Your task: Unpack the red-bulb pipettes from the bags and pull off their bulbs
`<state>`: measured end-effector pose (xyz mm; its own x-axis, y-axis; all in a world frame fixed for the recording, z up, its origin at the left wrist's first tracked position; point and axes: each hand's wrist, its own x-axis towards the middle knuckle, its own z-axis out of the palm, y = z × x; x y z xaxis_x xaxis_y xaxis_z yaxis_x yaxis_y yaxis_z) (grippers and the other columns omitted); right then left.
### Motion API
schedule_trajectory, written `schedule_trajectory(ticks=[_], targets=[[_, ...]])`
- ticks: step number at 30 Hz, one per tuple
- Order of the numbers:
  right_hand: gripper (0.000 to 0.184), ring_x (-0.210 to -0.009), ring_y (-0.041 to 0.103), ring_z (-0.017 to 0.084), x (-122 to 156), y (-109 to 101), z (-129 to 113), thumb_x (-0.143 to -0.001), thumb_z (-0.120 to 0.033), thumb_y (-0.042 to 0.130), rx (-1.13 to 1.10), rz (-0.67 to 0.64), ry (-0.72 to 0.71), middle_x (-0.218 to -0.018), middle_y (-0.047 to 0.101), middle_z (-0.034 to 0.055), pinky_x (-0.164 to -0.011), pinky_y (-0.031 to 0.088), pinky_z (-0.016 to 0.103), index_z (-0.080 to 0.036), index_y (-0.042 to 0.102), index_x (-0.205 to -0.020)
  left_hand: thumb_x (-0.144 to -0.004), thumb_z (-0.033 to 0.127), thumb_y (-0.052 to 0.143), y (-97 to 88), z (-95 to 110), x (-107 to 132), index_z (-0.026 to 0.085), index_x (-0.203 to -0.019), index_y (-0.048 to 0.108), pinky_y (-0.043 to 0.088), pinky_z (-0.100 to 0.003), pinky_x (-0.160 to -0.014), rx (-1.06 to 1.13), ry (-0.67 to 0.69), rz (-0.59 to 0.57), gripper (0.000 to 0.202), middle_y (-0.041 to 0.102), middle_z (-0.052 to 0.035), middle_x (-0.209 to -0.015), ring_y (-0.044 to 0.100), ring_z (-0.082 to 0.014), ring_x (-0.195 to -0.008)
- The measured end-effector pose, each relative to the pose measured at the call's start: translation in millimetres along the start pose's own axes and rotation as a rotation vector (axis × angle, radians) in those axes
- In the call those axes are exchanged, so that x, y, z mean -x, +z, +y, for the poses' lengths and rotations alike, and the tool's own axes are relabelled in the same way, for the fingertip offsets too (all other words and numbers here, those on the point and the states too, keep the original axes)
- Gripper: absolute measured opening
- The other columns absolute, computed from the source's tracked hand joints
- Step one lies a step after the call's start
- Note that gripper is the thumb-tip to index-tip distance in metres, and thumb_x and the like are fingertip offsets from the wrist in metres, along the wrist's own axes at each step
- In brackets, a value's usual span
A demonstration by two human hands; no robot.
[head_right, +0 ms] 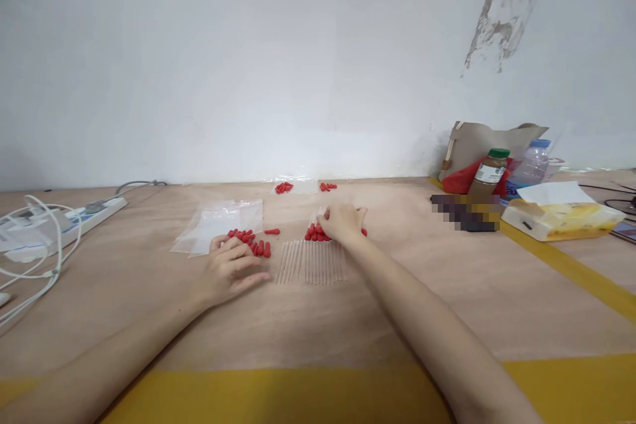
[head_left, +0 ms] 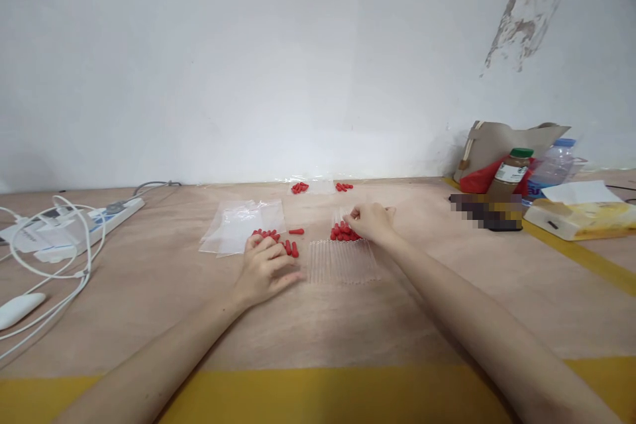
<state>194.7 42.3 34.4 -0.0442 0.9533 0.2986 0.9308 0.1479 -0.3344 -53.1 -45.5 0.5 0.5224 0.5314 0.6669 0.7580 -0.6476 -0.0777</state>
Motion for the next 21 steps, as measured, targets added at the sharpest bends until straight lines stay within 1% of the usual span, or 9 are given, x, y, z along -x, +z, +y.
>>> schedule_trajectory(ticks=[2,4,9,12,16,19,21], targets=[[0.033,-0.081,0.054,0.022,2,6,-2,-0.075,-0.045,0.045,0.062,-0.014,-0.027,-0.072,0.065,0.0057,-0.075,0.025,0.039,-0.021,0.067,-0.067,-0.067,0.054,0.063,1.0,7,-1,0.025,-0.073,0.067,0.027,-0.037,-0.078,0.019,0.008,-0.041,0.03,0.061,0.0006,-0.067,0.05,-0.0155,-0.069],[0.038,-0.082,0.053,0.024,5,10,-5,-0.074,-0.048,0.044,0.127,-0.002,-0.044,-0.072,0.064,0.0086,-0.074,0.025,0.039,-0.019,0.067,-0.066,-0.064,0.058,0.063,2.3,10,-1,0.025,-0.072,0.068,0.027,-0.037,-0.077,0.041,0.0,-0.074,0.035,0.06,0.0006,-0.066,0.049,-0.0155,-0.068],[0.043,-0.077,0.055,0.026,6,14,-7,-0.072,-0.051,0.045,0.186,0.004,-0.033,-0.071,0.064,0.012,-0.072,0.027,0.04,-0.016,0.068,-0.07,-0.069,0.055,0.061,8.8,11,-2,0.026,-0.071,0.069,0.026,-0.037,-0.076,0.088,-0.021,-0.123,0.03,0.059,0.0011,-0.062,0.049,-0.0153,-0.067],[0.042,-0.077,0.055,0.026,5,16,-6,-0.074,-0.049,0.044,0.187,0.0,-0.03,-0.071,0.064,0.0119,-0.072,0.027,0.04,-0.015,0.069,-0.071,-0.073,0.053,0.059,13.2,11,-2,0.026,-0.074,0.069,0.026,-0.037,-0.076,0.101,-0.023,-0.136,0.028,0.06,0.0006,-0.064,0.049,-0.0155,-0.069],[0.035,-0.074,0.056,0.024,4,15,-7,-0.075,-0.04,0.043,0.165,0.018,0.008,-0.07,0.064,0.0108,-0.072,0.026,0.039,-0.016,0.068,-0.068,-0.075,0.05,0.058,14.9,12,-1,0.027,-0.082,0.069,0.027,-0.037,-0.078,0.122,-0.015,-0.159,0.026,0.061,0.0002,-0.068,0.05,-0.0157,-0.071],[0.031,-0.071,0.056,0.022,6,7,-5,-0.074,-0.035,0.043,0.098,0.037,0.047,-0.067,0.064,0.0088,-0.073,0.026,0.038,-0.017,0.065,-0.061,-0.076,0.047,0.058,13.2,12,0,0.026,-0.08,0.068,0.027,-0.037,-0.079,0.127,-0.028,-0.139,0.023,0.062,0.0008,-0.067,0.05,-0.0154,-0.07],[0.03,-0.071,0.055,0.021,10,-3,-2,-0.075,-0.034,0.043,0.037,0.1,0.027,-0.065,0.063,0.0065,-0.075,0.025,0.038,-0.017,0.062,-0.058,-0.077,0.043,0.058,11.9,12,0,0.024,-0.075,0.066,0.028,-0.037,-0.08,0.12,-0.036,-0.104,0.021,0.062,0.0012,-0.067,0.05,-0.0151,-0.07]])
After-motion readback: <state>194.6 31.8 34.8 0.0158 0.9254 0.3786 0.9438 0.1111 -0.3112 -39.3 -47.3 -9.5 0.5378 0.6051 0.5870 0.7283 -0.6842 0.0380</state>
